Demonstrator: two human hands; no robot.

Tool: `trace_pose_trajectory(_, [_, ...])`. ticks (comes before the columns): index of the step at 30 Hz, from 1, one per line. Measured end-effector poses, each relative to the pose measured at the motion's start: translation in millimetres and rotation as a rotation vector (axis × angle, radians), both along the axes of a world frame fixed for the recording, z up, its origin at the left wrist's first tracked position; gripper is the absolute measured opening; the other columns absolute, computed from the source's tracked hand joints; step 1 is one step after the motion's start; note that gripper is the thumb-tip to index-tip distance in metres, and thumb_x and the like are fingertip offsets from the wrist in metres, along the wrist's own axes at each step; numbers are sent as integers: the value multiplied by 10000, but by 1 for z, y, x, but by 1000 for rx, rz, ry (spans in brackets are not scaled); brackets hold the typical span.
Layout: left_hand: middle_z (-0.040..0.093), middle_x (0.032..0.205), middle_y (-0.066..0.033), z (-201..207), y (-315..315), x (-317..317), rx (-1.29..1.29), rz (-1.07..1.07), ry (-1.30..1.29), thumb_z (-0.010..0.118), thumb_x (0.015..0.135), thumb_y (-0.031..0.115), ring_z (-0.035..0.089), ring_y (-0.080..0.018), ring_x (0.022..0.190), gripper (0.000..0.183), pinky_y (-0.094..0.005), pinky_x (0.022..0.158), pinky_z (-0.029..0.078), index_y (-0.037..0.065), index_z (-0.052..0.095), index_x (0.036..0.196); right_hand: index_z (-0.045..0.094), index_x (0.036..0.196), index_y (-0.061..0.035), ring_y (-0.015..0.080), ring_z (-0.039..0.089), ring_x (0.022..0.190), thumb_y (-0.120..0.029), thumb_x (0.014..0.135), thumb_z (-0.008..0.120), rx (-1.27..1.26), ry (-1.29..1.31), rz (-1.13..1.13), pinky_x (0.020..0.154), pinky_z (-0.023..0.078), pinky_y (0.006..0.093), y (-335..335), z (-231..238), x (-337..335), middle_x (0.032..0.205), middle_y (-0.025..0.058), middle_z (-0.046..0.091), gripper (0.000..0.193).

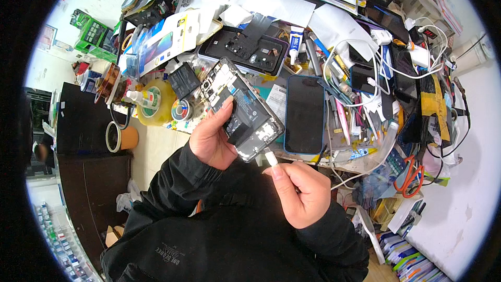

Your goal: The person removes the old battery from a disassembled smartphone, then prepares a new battery by peeling off protective films and applying adhesive strips. The new battery is placed into the phone chassis and aligned with the internal connectors. The person then connects a charging cable to the phone to test power.

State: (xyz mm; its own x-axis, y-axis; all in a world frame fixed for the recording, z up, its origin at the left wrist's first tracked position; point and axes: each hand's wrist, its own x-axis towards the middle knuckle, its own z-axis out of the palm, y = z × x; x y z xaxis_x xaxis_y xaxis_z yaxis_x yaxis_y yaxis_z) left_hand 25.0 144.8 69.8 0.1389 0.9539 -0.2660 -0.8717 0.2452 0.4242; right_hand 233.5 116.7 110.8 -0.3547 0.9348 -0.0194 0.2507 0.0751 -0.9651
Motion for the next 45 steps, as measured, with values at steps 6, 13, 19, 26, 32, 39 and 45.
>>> trace_pose_trajectory(6, [692,1225,-136,-2,-1,4,8,41,56,524,1050,179,694,-253,1106,335,-439,983,563,18,543,1343,711,900,40,31,417,467,-148,1036,546,-51,33,10,470,302,227,-3,-3,3,565,-32,490,285])
trace_pose_trajectory(13, [694,1208,-138,1,-5,3,4,25,170,529,1046,159,700,-259,1091,326,-453,952,579,27,538,1344,701,852,37,29,404,435,-168,1036,546,-163,85,32,446,294,220,-3,-8,6,515,-46,461,316])
trace_pose_trajectory(19, [695,1202,-140,1,-6,1,-21,-13,211,532,1046,162,699,-261,1091,330,-456,949,578,21,535,1344,704,860,27,21,403,441,-166,1036,555,-160,84,50,446,287,216,-5,-14,4,523,-48,467,301])
trace_pose_trajectory(26, [686,1226,-147,-3,-11,-2,-35,-14,218,524,1050,163,695,-261,1093,321,-443,963,564,9,550,1330,711,881,16,19,408,452,-173,1044,553,-156,64,77,451,293,214,-7,-20,0,524,-54,460,296])
trace_pose_trajectory(32, [665,1272,-163,-12,-18,-9,-19,-14,194,523,1047,167,677,-256,1126,349,-441,986,542,-2,539,1352,720,934,25,56,499,494,-137,1034,565,-107,29,102,494,375,228,-9,-26,-2,651,9,559,245])
trace_pose_trajectory(39, [656,1284,-155,-29,-27,-20,-54,70,245,529,1038,144,666,-277,1144,355,-456,1002,538,6,519,1365,496,1349,61,334,614,895,-329,857,786,478,-666,-235,768,513,415,31,-33,18,1040,215,582,692])
trace_pose_trajectory(45, [660,1250,-166,-31,-31,-18,-46,60,253,534,1032,164,678,-277,1099,362,-451,984,542,-4,513,1353,373,1444,76,359,572,933,-556,780,774,428,-1053,-186,799,471,463,51,-49,-5,1024,208,527,1000])
